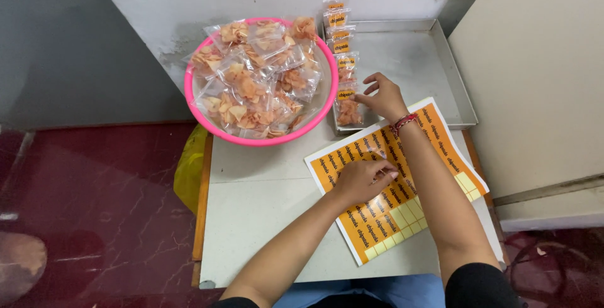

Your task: The person labels small plastic bags containing snacks by hand, peeling individual yellow stickers from a sheet and pressing them onto each bag.

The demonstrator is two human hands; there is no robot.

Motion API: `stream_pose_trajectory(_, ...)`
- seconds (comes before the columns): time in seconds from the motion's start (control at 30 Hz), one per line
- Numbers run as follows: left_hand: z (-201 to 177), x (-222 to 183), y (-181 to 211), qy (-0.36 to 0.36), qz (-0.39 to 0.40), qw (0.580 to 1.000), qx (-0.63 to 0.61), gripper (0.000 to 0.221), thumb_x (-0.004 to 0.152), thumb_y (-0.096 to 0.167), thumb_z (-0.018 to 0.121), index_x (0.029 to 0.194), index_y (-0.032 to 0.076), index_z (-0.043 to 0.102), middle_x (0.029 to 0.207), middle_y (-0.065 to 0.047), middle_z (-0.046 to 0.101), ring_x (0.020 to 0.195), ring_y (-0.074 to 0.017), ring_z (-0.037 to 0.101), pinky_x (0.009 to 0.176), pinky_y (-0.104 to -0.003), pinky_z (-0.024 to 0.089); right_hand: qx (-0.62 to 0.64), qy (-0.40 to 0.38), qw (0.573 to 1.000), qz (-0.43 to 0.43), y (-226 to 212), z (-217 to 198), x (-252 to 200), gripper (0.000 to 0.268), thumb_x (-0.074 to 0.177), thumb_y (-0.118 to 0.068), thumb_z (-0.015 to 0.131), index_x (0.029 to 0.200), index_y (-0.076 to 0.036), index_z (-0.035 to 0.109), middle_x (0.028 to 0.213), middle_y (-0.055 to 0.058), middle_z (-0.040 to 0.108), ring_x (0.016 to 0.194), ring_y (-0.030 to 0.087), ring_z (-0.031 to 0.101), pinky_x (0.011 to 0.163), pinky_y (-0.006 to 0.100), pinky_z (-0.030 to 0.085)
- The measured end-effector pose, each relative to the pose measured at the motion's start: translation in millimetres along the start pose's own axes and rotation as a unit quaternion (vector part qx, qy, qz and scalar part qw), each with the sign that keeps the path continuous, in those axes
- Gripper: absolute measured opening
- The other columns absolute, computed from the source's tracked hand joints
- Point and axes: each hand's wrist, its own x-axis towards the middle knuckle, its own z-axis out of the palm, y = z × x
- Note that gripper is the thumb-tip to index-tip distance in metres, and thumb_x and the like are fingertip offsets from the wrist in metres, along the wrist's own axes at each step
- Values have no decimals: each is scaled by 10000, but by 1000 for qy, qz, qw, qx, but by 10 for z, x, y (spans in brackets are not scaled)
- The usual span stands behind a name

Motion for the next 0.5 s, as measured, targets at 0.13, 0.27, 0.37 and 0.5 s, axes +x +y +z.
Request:
stream_pose_trajectory(0.13,73,32,-99,8,10,1000,-5,317,1080,351,577,1188,117,761,1043,-141,823,980,-307,805,816,-391,618,-48,-64,996,37,144,38,147,790,804,-364,977,1393,2,599,1103,182,772,801,242,788,668,369,664)
stream_pose_trajectory(0.27,116,39,-149,17,20,1000,-6,304,1076,351,595,1179,121,763,1038,-132,826,971,-304,807,802,-392,623,5,-113,991,67,196,92,226,920,754,-278,1015,1439,88,522,1051,184,717,708,202,687,551,308,610)
stream_pose_trajectory(0.37,106,23,-128,21,21,1000,-4,302,1074,352,601,1169,115,763,1031,-134,827,967,-301,809,796,-390,627,50,-133,987,69,180,86,217,899,754,-131,985,1443,147,479,997,161,674,612,183,654,498,273,609)
stream_pose_trajectory(0.5,103,27,-122,25,28,999,-1,284,1062,341,611,1147,120,769,989,-125,829,930,-301,812,764,-385,622,102,-100,989,28,183,134,205,605,807,2,888,1314,135,587,1025,177,628,596,244,723,477,336,658)
